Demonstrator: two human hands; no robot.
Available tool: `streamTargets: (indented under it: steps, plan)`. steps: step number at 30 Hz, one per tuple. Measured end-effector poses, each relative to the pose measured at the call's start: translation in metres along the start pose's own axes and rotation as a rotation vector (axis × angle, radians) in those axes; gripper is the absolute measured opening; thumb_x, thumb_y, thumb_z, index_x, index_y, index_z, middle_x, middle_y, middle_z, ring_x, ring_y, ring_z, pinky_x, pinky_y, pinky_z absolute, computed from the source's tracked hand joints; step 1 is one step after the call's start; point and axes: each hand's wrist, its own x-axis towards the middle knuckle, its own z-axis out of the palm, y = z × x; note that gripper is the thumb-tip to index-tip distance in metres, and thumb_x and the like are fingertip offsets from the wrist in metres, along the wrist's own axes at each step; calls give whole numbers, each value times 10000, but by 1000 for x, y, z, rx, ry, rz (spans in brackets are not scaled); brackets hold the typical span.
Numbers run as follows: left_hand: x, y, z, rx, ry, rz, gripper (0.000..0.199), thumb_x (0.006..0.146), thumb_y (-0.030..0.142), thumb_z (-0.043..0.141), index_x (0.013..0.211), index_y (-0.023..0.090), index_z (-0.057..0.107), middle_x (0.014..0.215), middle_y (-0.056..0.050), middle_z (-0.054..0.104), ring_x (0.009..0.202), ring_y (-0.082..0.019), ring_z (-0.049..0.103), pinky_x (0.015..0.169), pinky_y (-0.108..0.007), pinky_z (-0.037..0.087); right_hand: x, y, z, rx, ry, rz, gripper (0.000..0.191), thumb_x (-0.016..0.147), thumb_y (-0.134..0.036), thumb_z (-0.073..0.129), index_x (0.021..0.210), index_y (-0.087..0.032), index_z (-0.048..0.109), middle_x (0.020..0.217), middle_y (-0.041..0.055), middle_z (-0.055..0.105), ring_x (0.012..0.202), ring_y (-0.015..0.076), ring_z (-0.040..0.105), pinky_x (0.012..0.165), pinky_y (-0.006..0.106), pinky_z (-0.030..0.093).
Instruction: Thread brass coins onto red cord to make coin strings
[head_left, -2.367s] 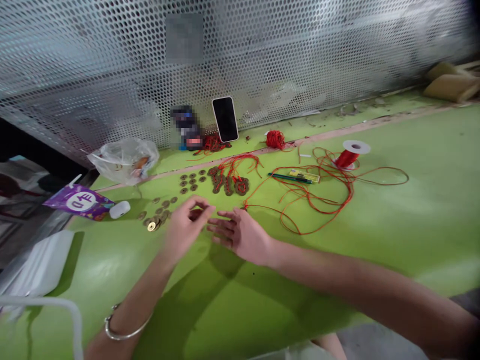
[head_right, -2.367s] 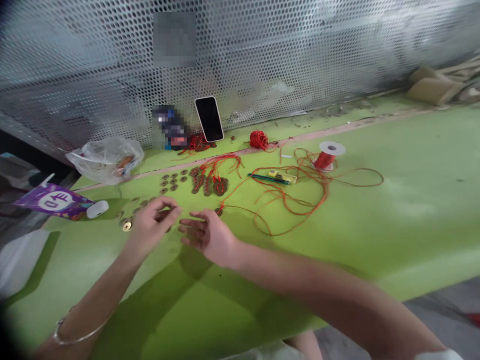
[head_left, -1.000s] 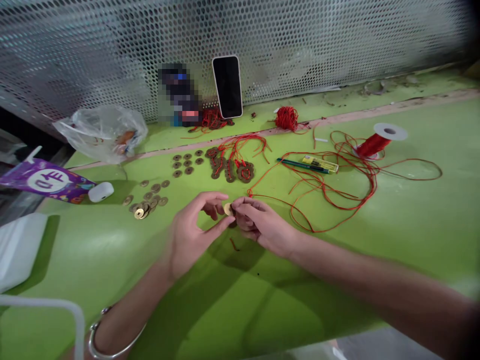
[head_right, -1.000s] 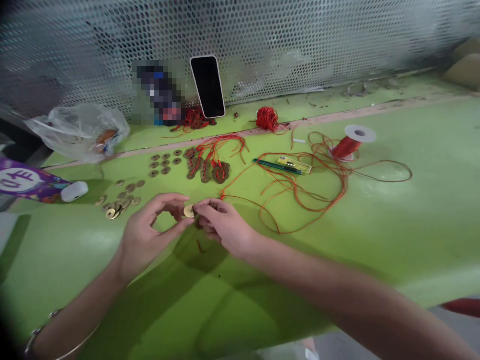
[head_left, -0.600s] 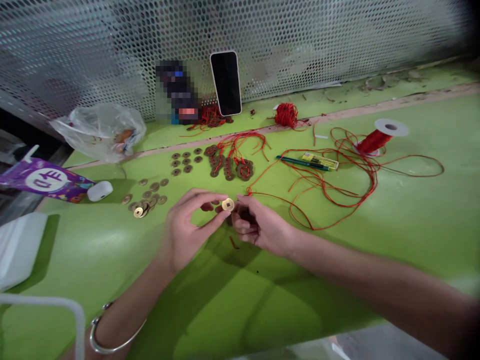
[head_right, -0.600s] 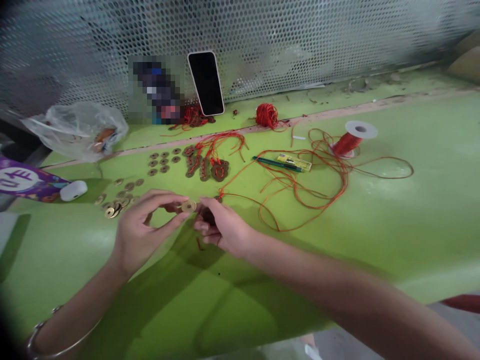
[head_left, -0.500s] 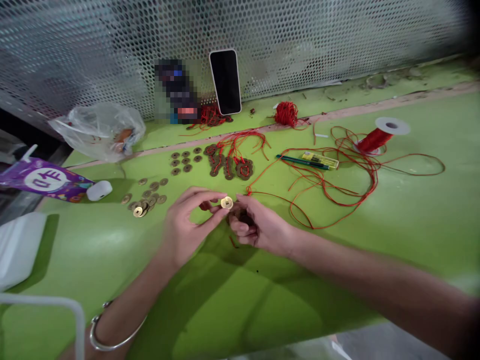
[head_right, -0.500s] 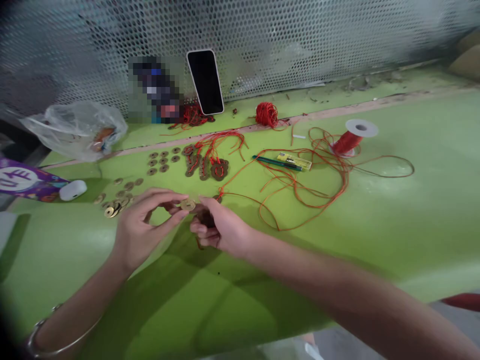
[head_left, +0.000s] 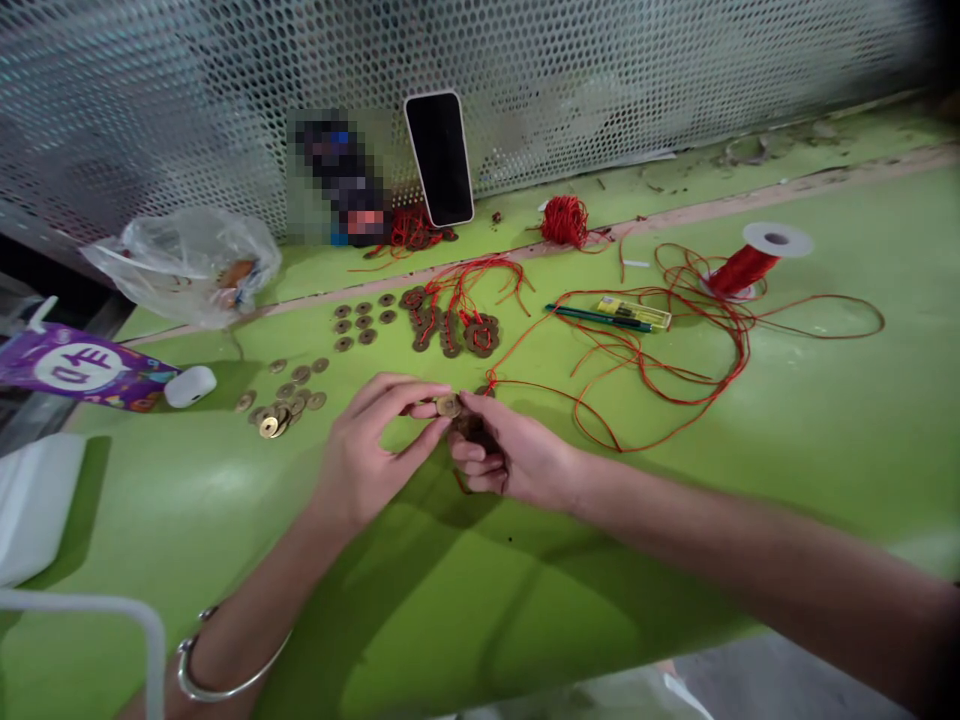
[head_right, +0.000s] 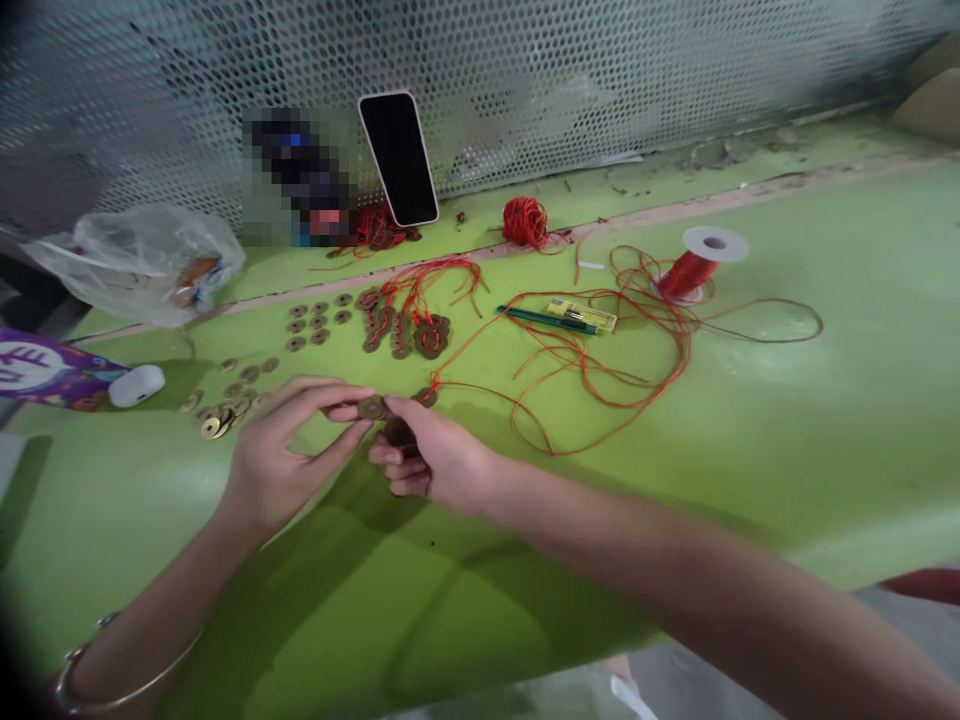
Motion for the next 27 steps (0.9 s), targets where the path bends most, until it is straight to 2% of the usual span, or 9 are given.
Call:
streamTargets:
  steps: [10, 14, 18, 21, 27]
  plan:
    - [-3, -4, 3, 138, 58, 126, 225, 853, 173, 599, 1073, 210, 628, 1000, -57, 602, 939, -182, 595, 858, -322, 492, 0, -1, 0, 3, -17, 7, 272, 962, -317, 313, 744, -189, 414, 513, -73, 267, 447, 76, 100, 423, 187, 105]
    - [-3, -4, 4, 172, 64, 121, 191, 869, 195, 575, 1043, 228, 645, 981, -49, 615, 921, -182, 605, 838, -321, 499, 0, 0, 0, 23, -25, 1, 275, 955, -340, 340, 733, -189, 398, 516, -71, 278, 449, 73, 113, 428, 184, 116]
    - [-2, -4, 5, 172, 65, 124, 179, 872, 194, 575, 1028, 225, 659, 967, -40, 631, 865, -160, 617, 818, -305, 503, 1, 0, -1, 38, -20, -17, 280, 960, -352, 319, 750, -191, 413, 513, -72, 287, 449, 77, 112, 429, 186, 117]
    - [-2, -4, 4, 153, 90, 162, 172, 863, 163, 586, 999, 227, 670, 952, -31, 643, 825, -146, 623, 785, -294, 508, 2, 1, -1, 47, -6, -5, 290, 946, -329, 330, 695, -189, 367, 513, -66, 299, 446, 76, 128, 427, 193, 123]
    - [0, -1, 3, 127, 127, 230, 194, 827, 98, 622, 962, 232, 663, 941, -17, 676, 844, -151, 635, 782, -303, 512, 1, 2, -2, 93, -23, 5, 305, 943, -312, 331, 663, -191, 321, 520, -65, 286, 449, 76, 128, 428, 193, 127]
